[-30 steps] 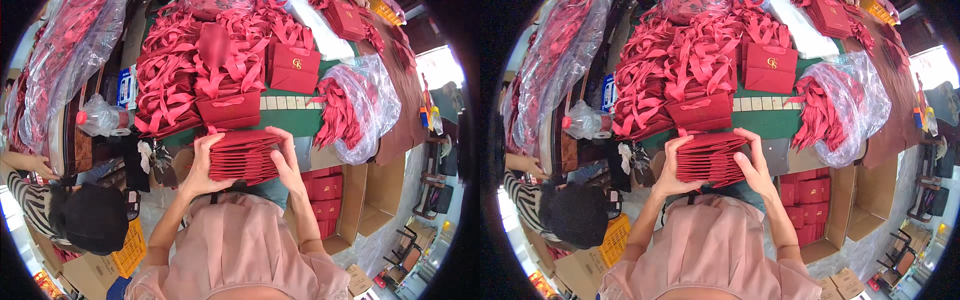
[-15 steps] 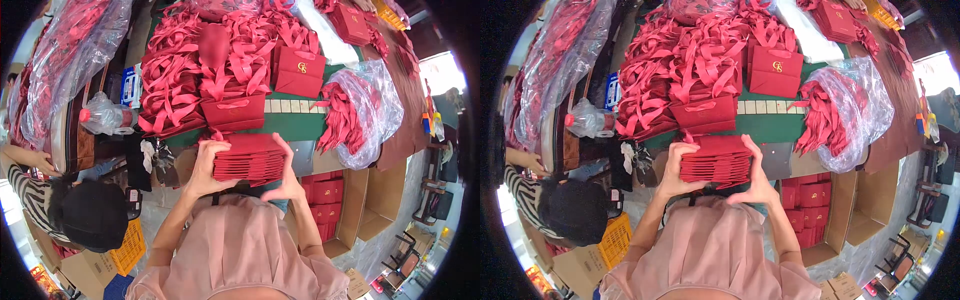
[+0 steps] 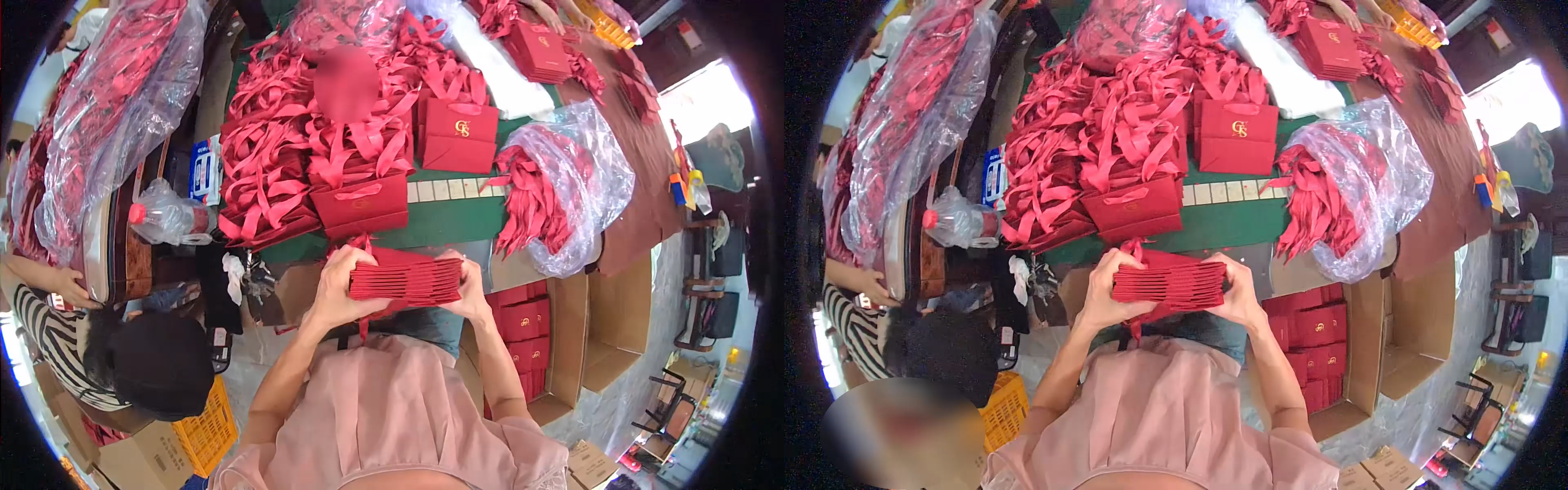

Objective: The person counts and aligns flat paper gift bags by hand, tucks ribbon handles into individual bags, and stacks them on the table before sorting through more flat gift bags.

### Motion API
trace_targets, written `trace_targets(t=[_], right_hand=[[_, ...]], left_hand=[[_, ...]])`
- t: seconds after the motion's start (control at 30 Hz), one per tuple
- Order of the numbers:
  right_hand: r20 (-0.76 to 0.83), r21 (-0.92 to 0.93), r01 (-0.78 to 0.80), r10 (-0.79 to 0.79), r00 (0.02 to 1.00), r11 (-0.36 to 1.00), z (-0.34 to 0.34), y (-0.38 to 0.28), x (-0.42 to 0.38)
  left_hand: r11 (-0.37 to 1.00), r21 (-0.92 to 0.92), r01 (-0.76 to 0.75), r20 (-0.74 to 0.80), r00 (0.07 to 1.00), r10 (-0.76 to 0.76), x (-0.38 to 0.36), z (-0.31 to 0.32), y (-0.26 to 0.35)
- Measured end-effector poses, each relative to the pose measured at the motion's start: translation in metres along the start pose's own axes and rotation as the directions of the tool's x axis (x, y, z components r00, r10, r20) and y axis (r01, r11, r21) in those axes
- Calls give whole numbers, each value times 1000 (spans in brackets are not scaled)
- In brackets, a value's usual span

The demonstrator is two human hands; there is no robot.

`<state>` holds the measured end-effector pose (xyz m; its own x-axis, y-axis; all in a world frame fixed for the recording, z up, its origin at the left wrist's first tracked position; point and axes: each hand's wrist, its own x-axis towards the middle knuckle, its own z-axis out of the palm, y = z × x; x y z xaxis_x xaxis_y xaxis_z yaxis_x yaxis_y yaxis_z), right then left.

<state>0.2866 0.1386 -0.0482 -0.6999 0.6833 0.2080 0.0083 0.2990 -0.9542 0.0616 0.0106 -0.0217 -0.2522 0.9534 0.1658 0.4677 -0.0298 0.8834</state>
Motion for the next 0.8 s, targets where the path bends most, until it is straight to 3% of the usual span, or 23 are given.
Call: trace_targets(t=[0.1, 0.13, 0.17, 0.27, 0.33, 0.37, 0.43, 0.47, 0.53, 0.63, 0.67, 0.7, 0.77, 0.8], right_hand=[[-96, 66, 70, -64, 993, 995, -22, -12, -6], [-153, 82, 23, -10, 988, 996, -31, -26, -6], [-174, 16, -33, 35, 984, 999, -43, -29, -10], [-339, -55, 89, -102, 935, 995, -66, -55, -5], [-375, -257, 95, -190, 907, 962, -83, -58, -3], [-402, -335, 51, -192, 896, 941, -88, -58, -3], [-332, -590, 98, -352, 875, 801, -87, -59, -1], [-255, -702, 146, -438, 862, 697, -82, -60, 2], [-136, -760, 189, -436, 890, 622, -68, -43, -6], [14, -784, 266, -412, 911, 560, -41, -28, -26], [64, -790, 316, -442, 895, 526, -33, -29, -32], [52, -783, 294, -413, 909, 549, -25, -28, -37], [113, -781, 282, -319, 941, 558, -17, -22, -53], [109, -780, 279, -316, 942, 561, -14, -25, -55]], left_hand=[[994, -20, -107, 21, 994, 108, 20, 10, 21], [987, -50, -152, 0, 988, 152, 27, 18, 29], [986, -46, -163, -21, 987, 162, 32, 24, 37], [974, 46, -220, -183, 957, 225, 43, 38, 61], [966, 100, -239, -304, 917, 258, 41, 47, 69], [976, 69, -205, -279, 936, 216, 35, 53, 68], [967, -253, -17, -90, 996, -6, 24, 68, 65], [916, -372, 151, 68, 988, -135, 22, 73, 63], [619, -680, 393, 291, 920, -264, 21, 94, 45], [132, -825, 550, 460, 789, -407, 29, 96, 38], [39, -797, 603, 522, 720, -457, 30, 88, 45], [40, -793, 608, 526, 717, -458, 27, 90, 39], [-31, -752, 658, 548, 600, -583, 16, 101, 17], [-53, -754, 655, 559, 597, -576, 12, 102, 11]])
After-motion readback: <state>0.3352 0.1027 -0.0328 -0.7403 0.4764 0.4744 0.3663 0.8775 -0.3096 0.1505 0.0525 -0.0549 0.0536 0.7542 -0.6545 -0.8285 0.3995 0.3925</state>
